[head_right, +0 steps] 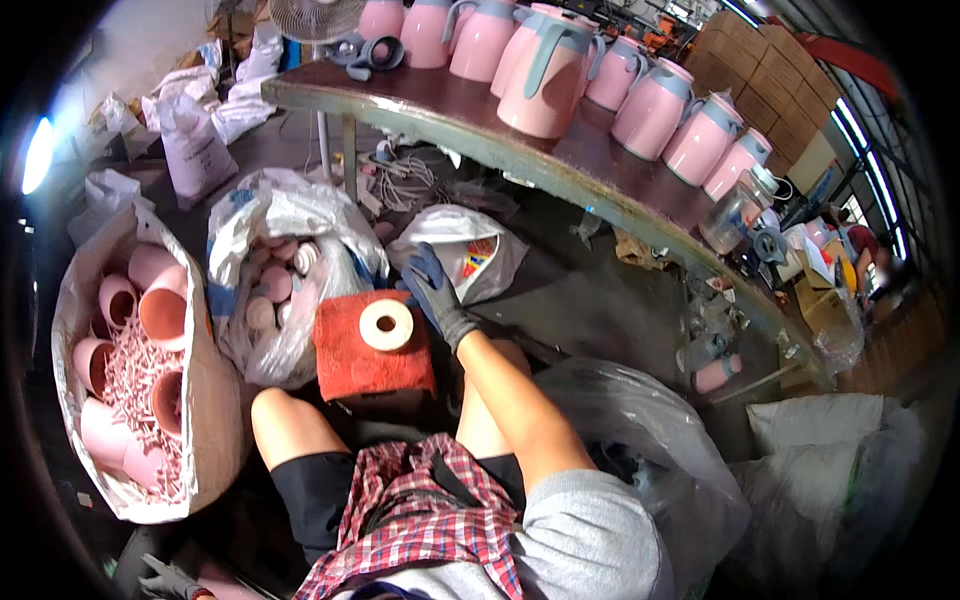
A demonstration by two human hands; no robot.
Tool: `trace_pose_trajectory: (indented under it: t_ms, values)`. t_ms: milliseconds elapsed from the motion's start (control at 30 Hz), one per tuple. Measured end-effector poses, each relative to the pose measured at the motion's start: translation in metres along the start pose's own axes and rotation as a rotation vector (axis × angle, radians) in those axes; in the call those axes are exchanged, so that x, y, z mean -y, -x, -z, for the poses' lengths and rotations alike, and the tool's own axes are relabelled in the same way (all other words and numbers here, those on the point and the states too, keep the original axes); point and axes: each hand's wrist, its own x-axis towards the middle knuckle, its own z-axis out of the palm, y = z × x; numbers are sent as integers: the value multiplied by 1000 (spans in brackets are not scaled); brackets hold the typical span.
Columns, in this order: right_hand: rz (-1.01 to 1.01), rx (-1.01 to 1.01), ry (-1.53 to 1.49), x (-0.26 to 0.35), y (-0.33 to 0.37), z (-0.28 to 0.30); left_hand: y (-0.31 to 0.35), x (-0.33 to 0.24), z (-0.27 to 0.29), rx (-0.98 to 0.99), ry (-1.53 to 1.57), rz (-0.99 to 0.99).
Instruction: The person assembles pink thermal carafes by hand, inserting white inner lids and grey outer lids into the bodies and then placing the finished items on a shelf.
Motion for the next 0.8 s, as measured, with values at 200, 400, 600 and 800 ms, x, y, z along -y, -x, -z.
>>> trace_pose_trajectory:
  t_ms: [200,400,600,800]
  values:
    - [-95,47,-105,-29,-3,-1,91,111,-67,1138,155,-96]
    - [-180,63,-54,-3,39,-28,113,102,5,1213,275,118]
    - [-124,257,-51,-21,41,-21,87,60,79,800,300,483]
    - [-114,371,-35,10,81,-94,1,-3,146,470,841,409]
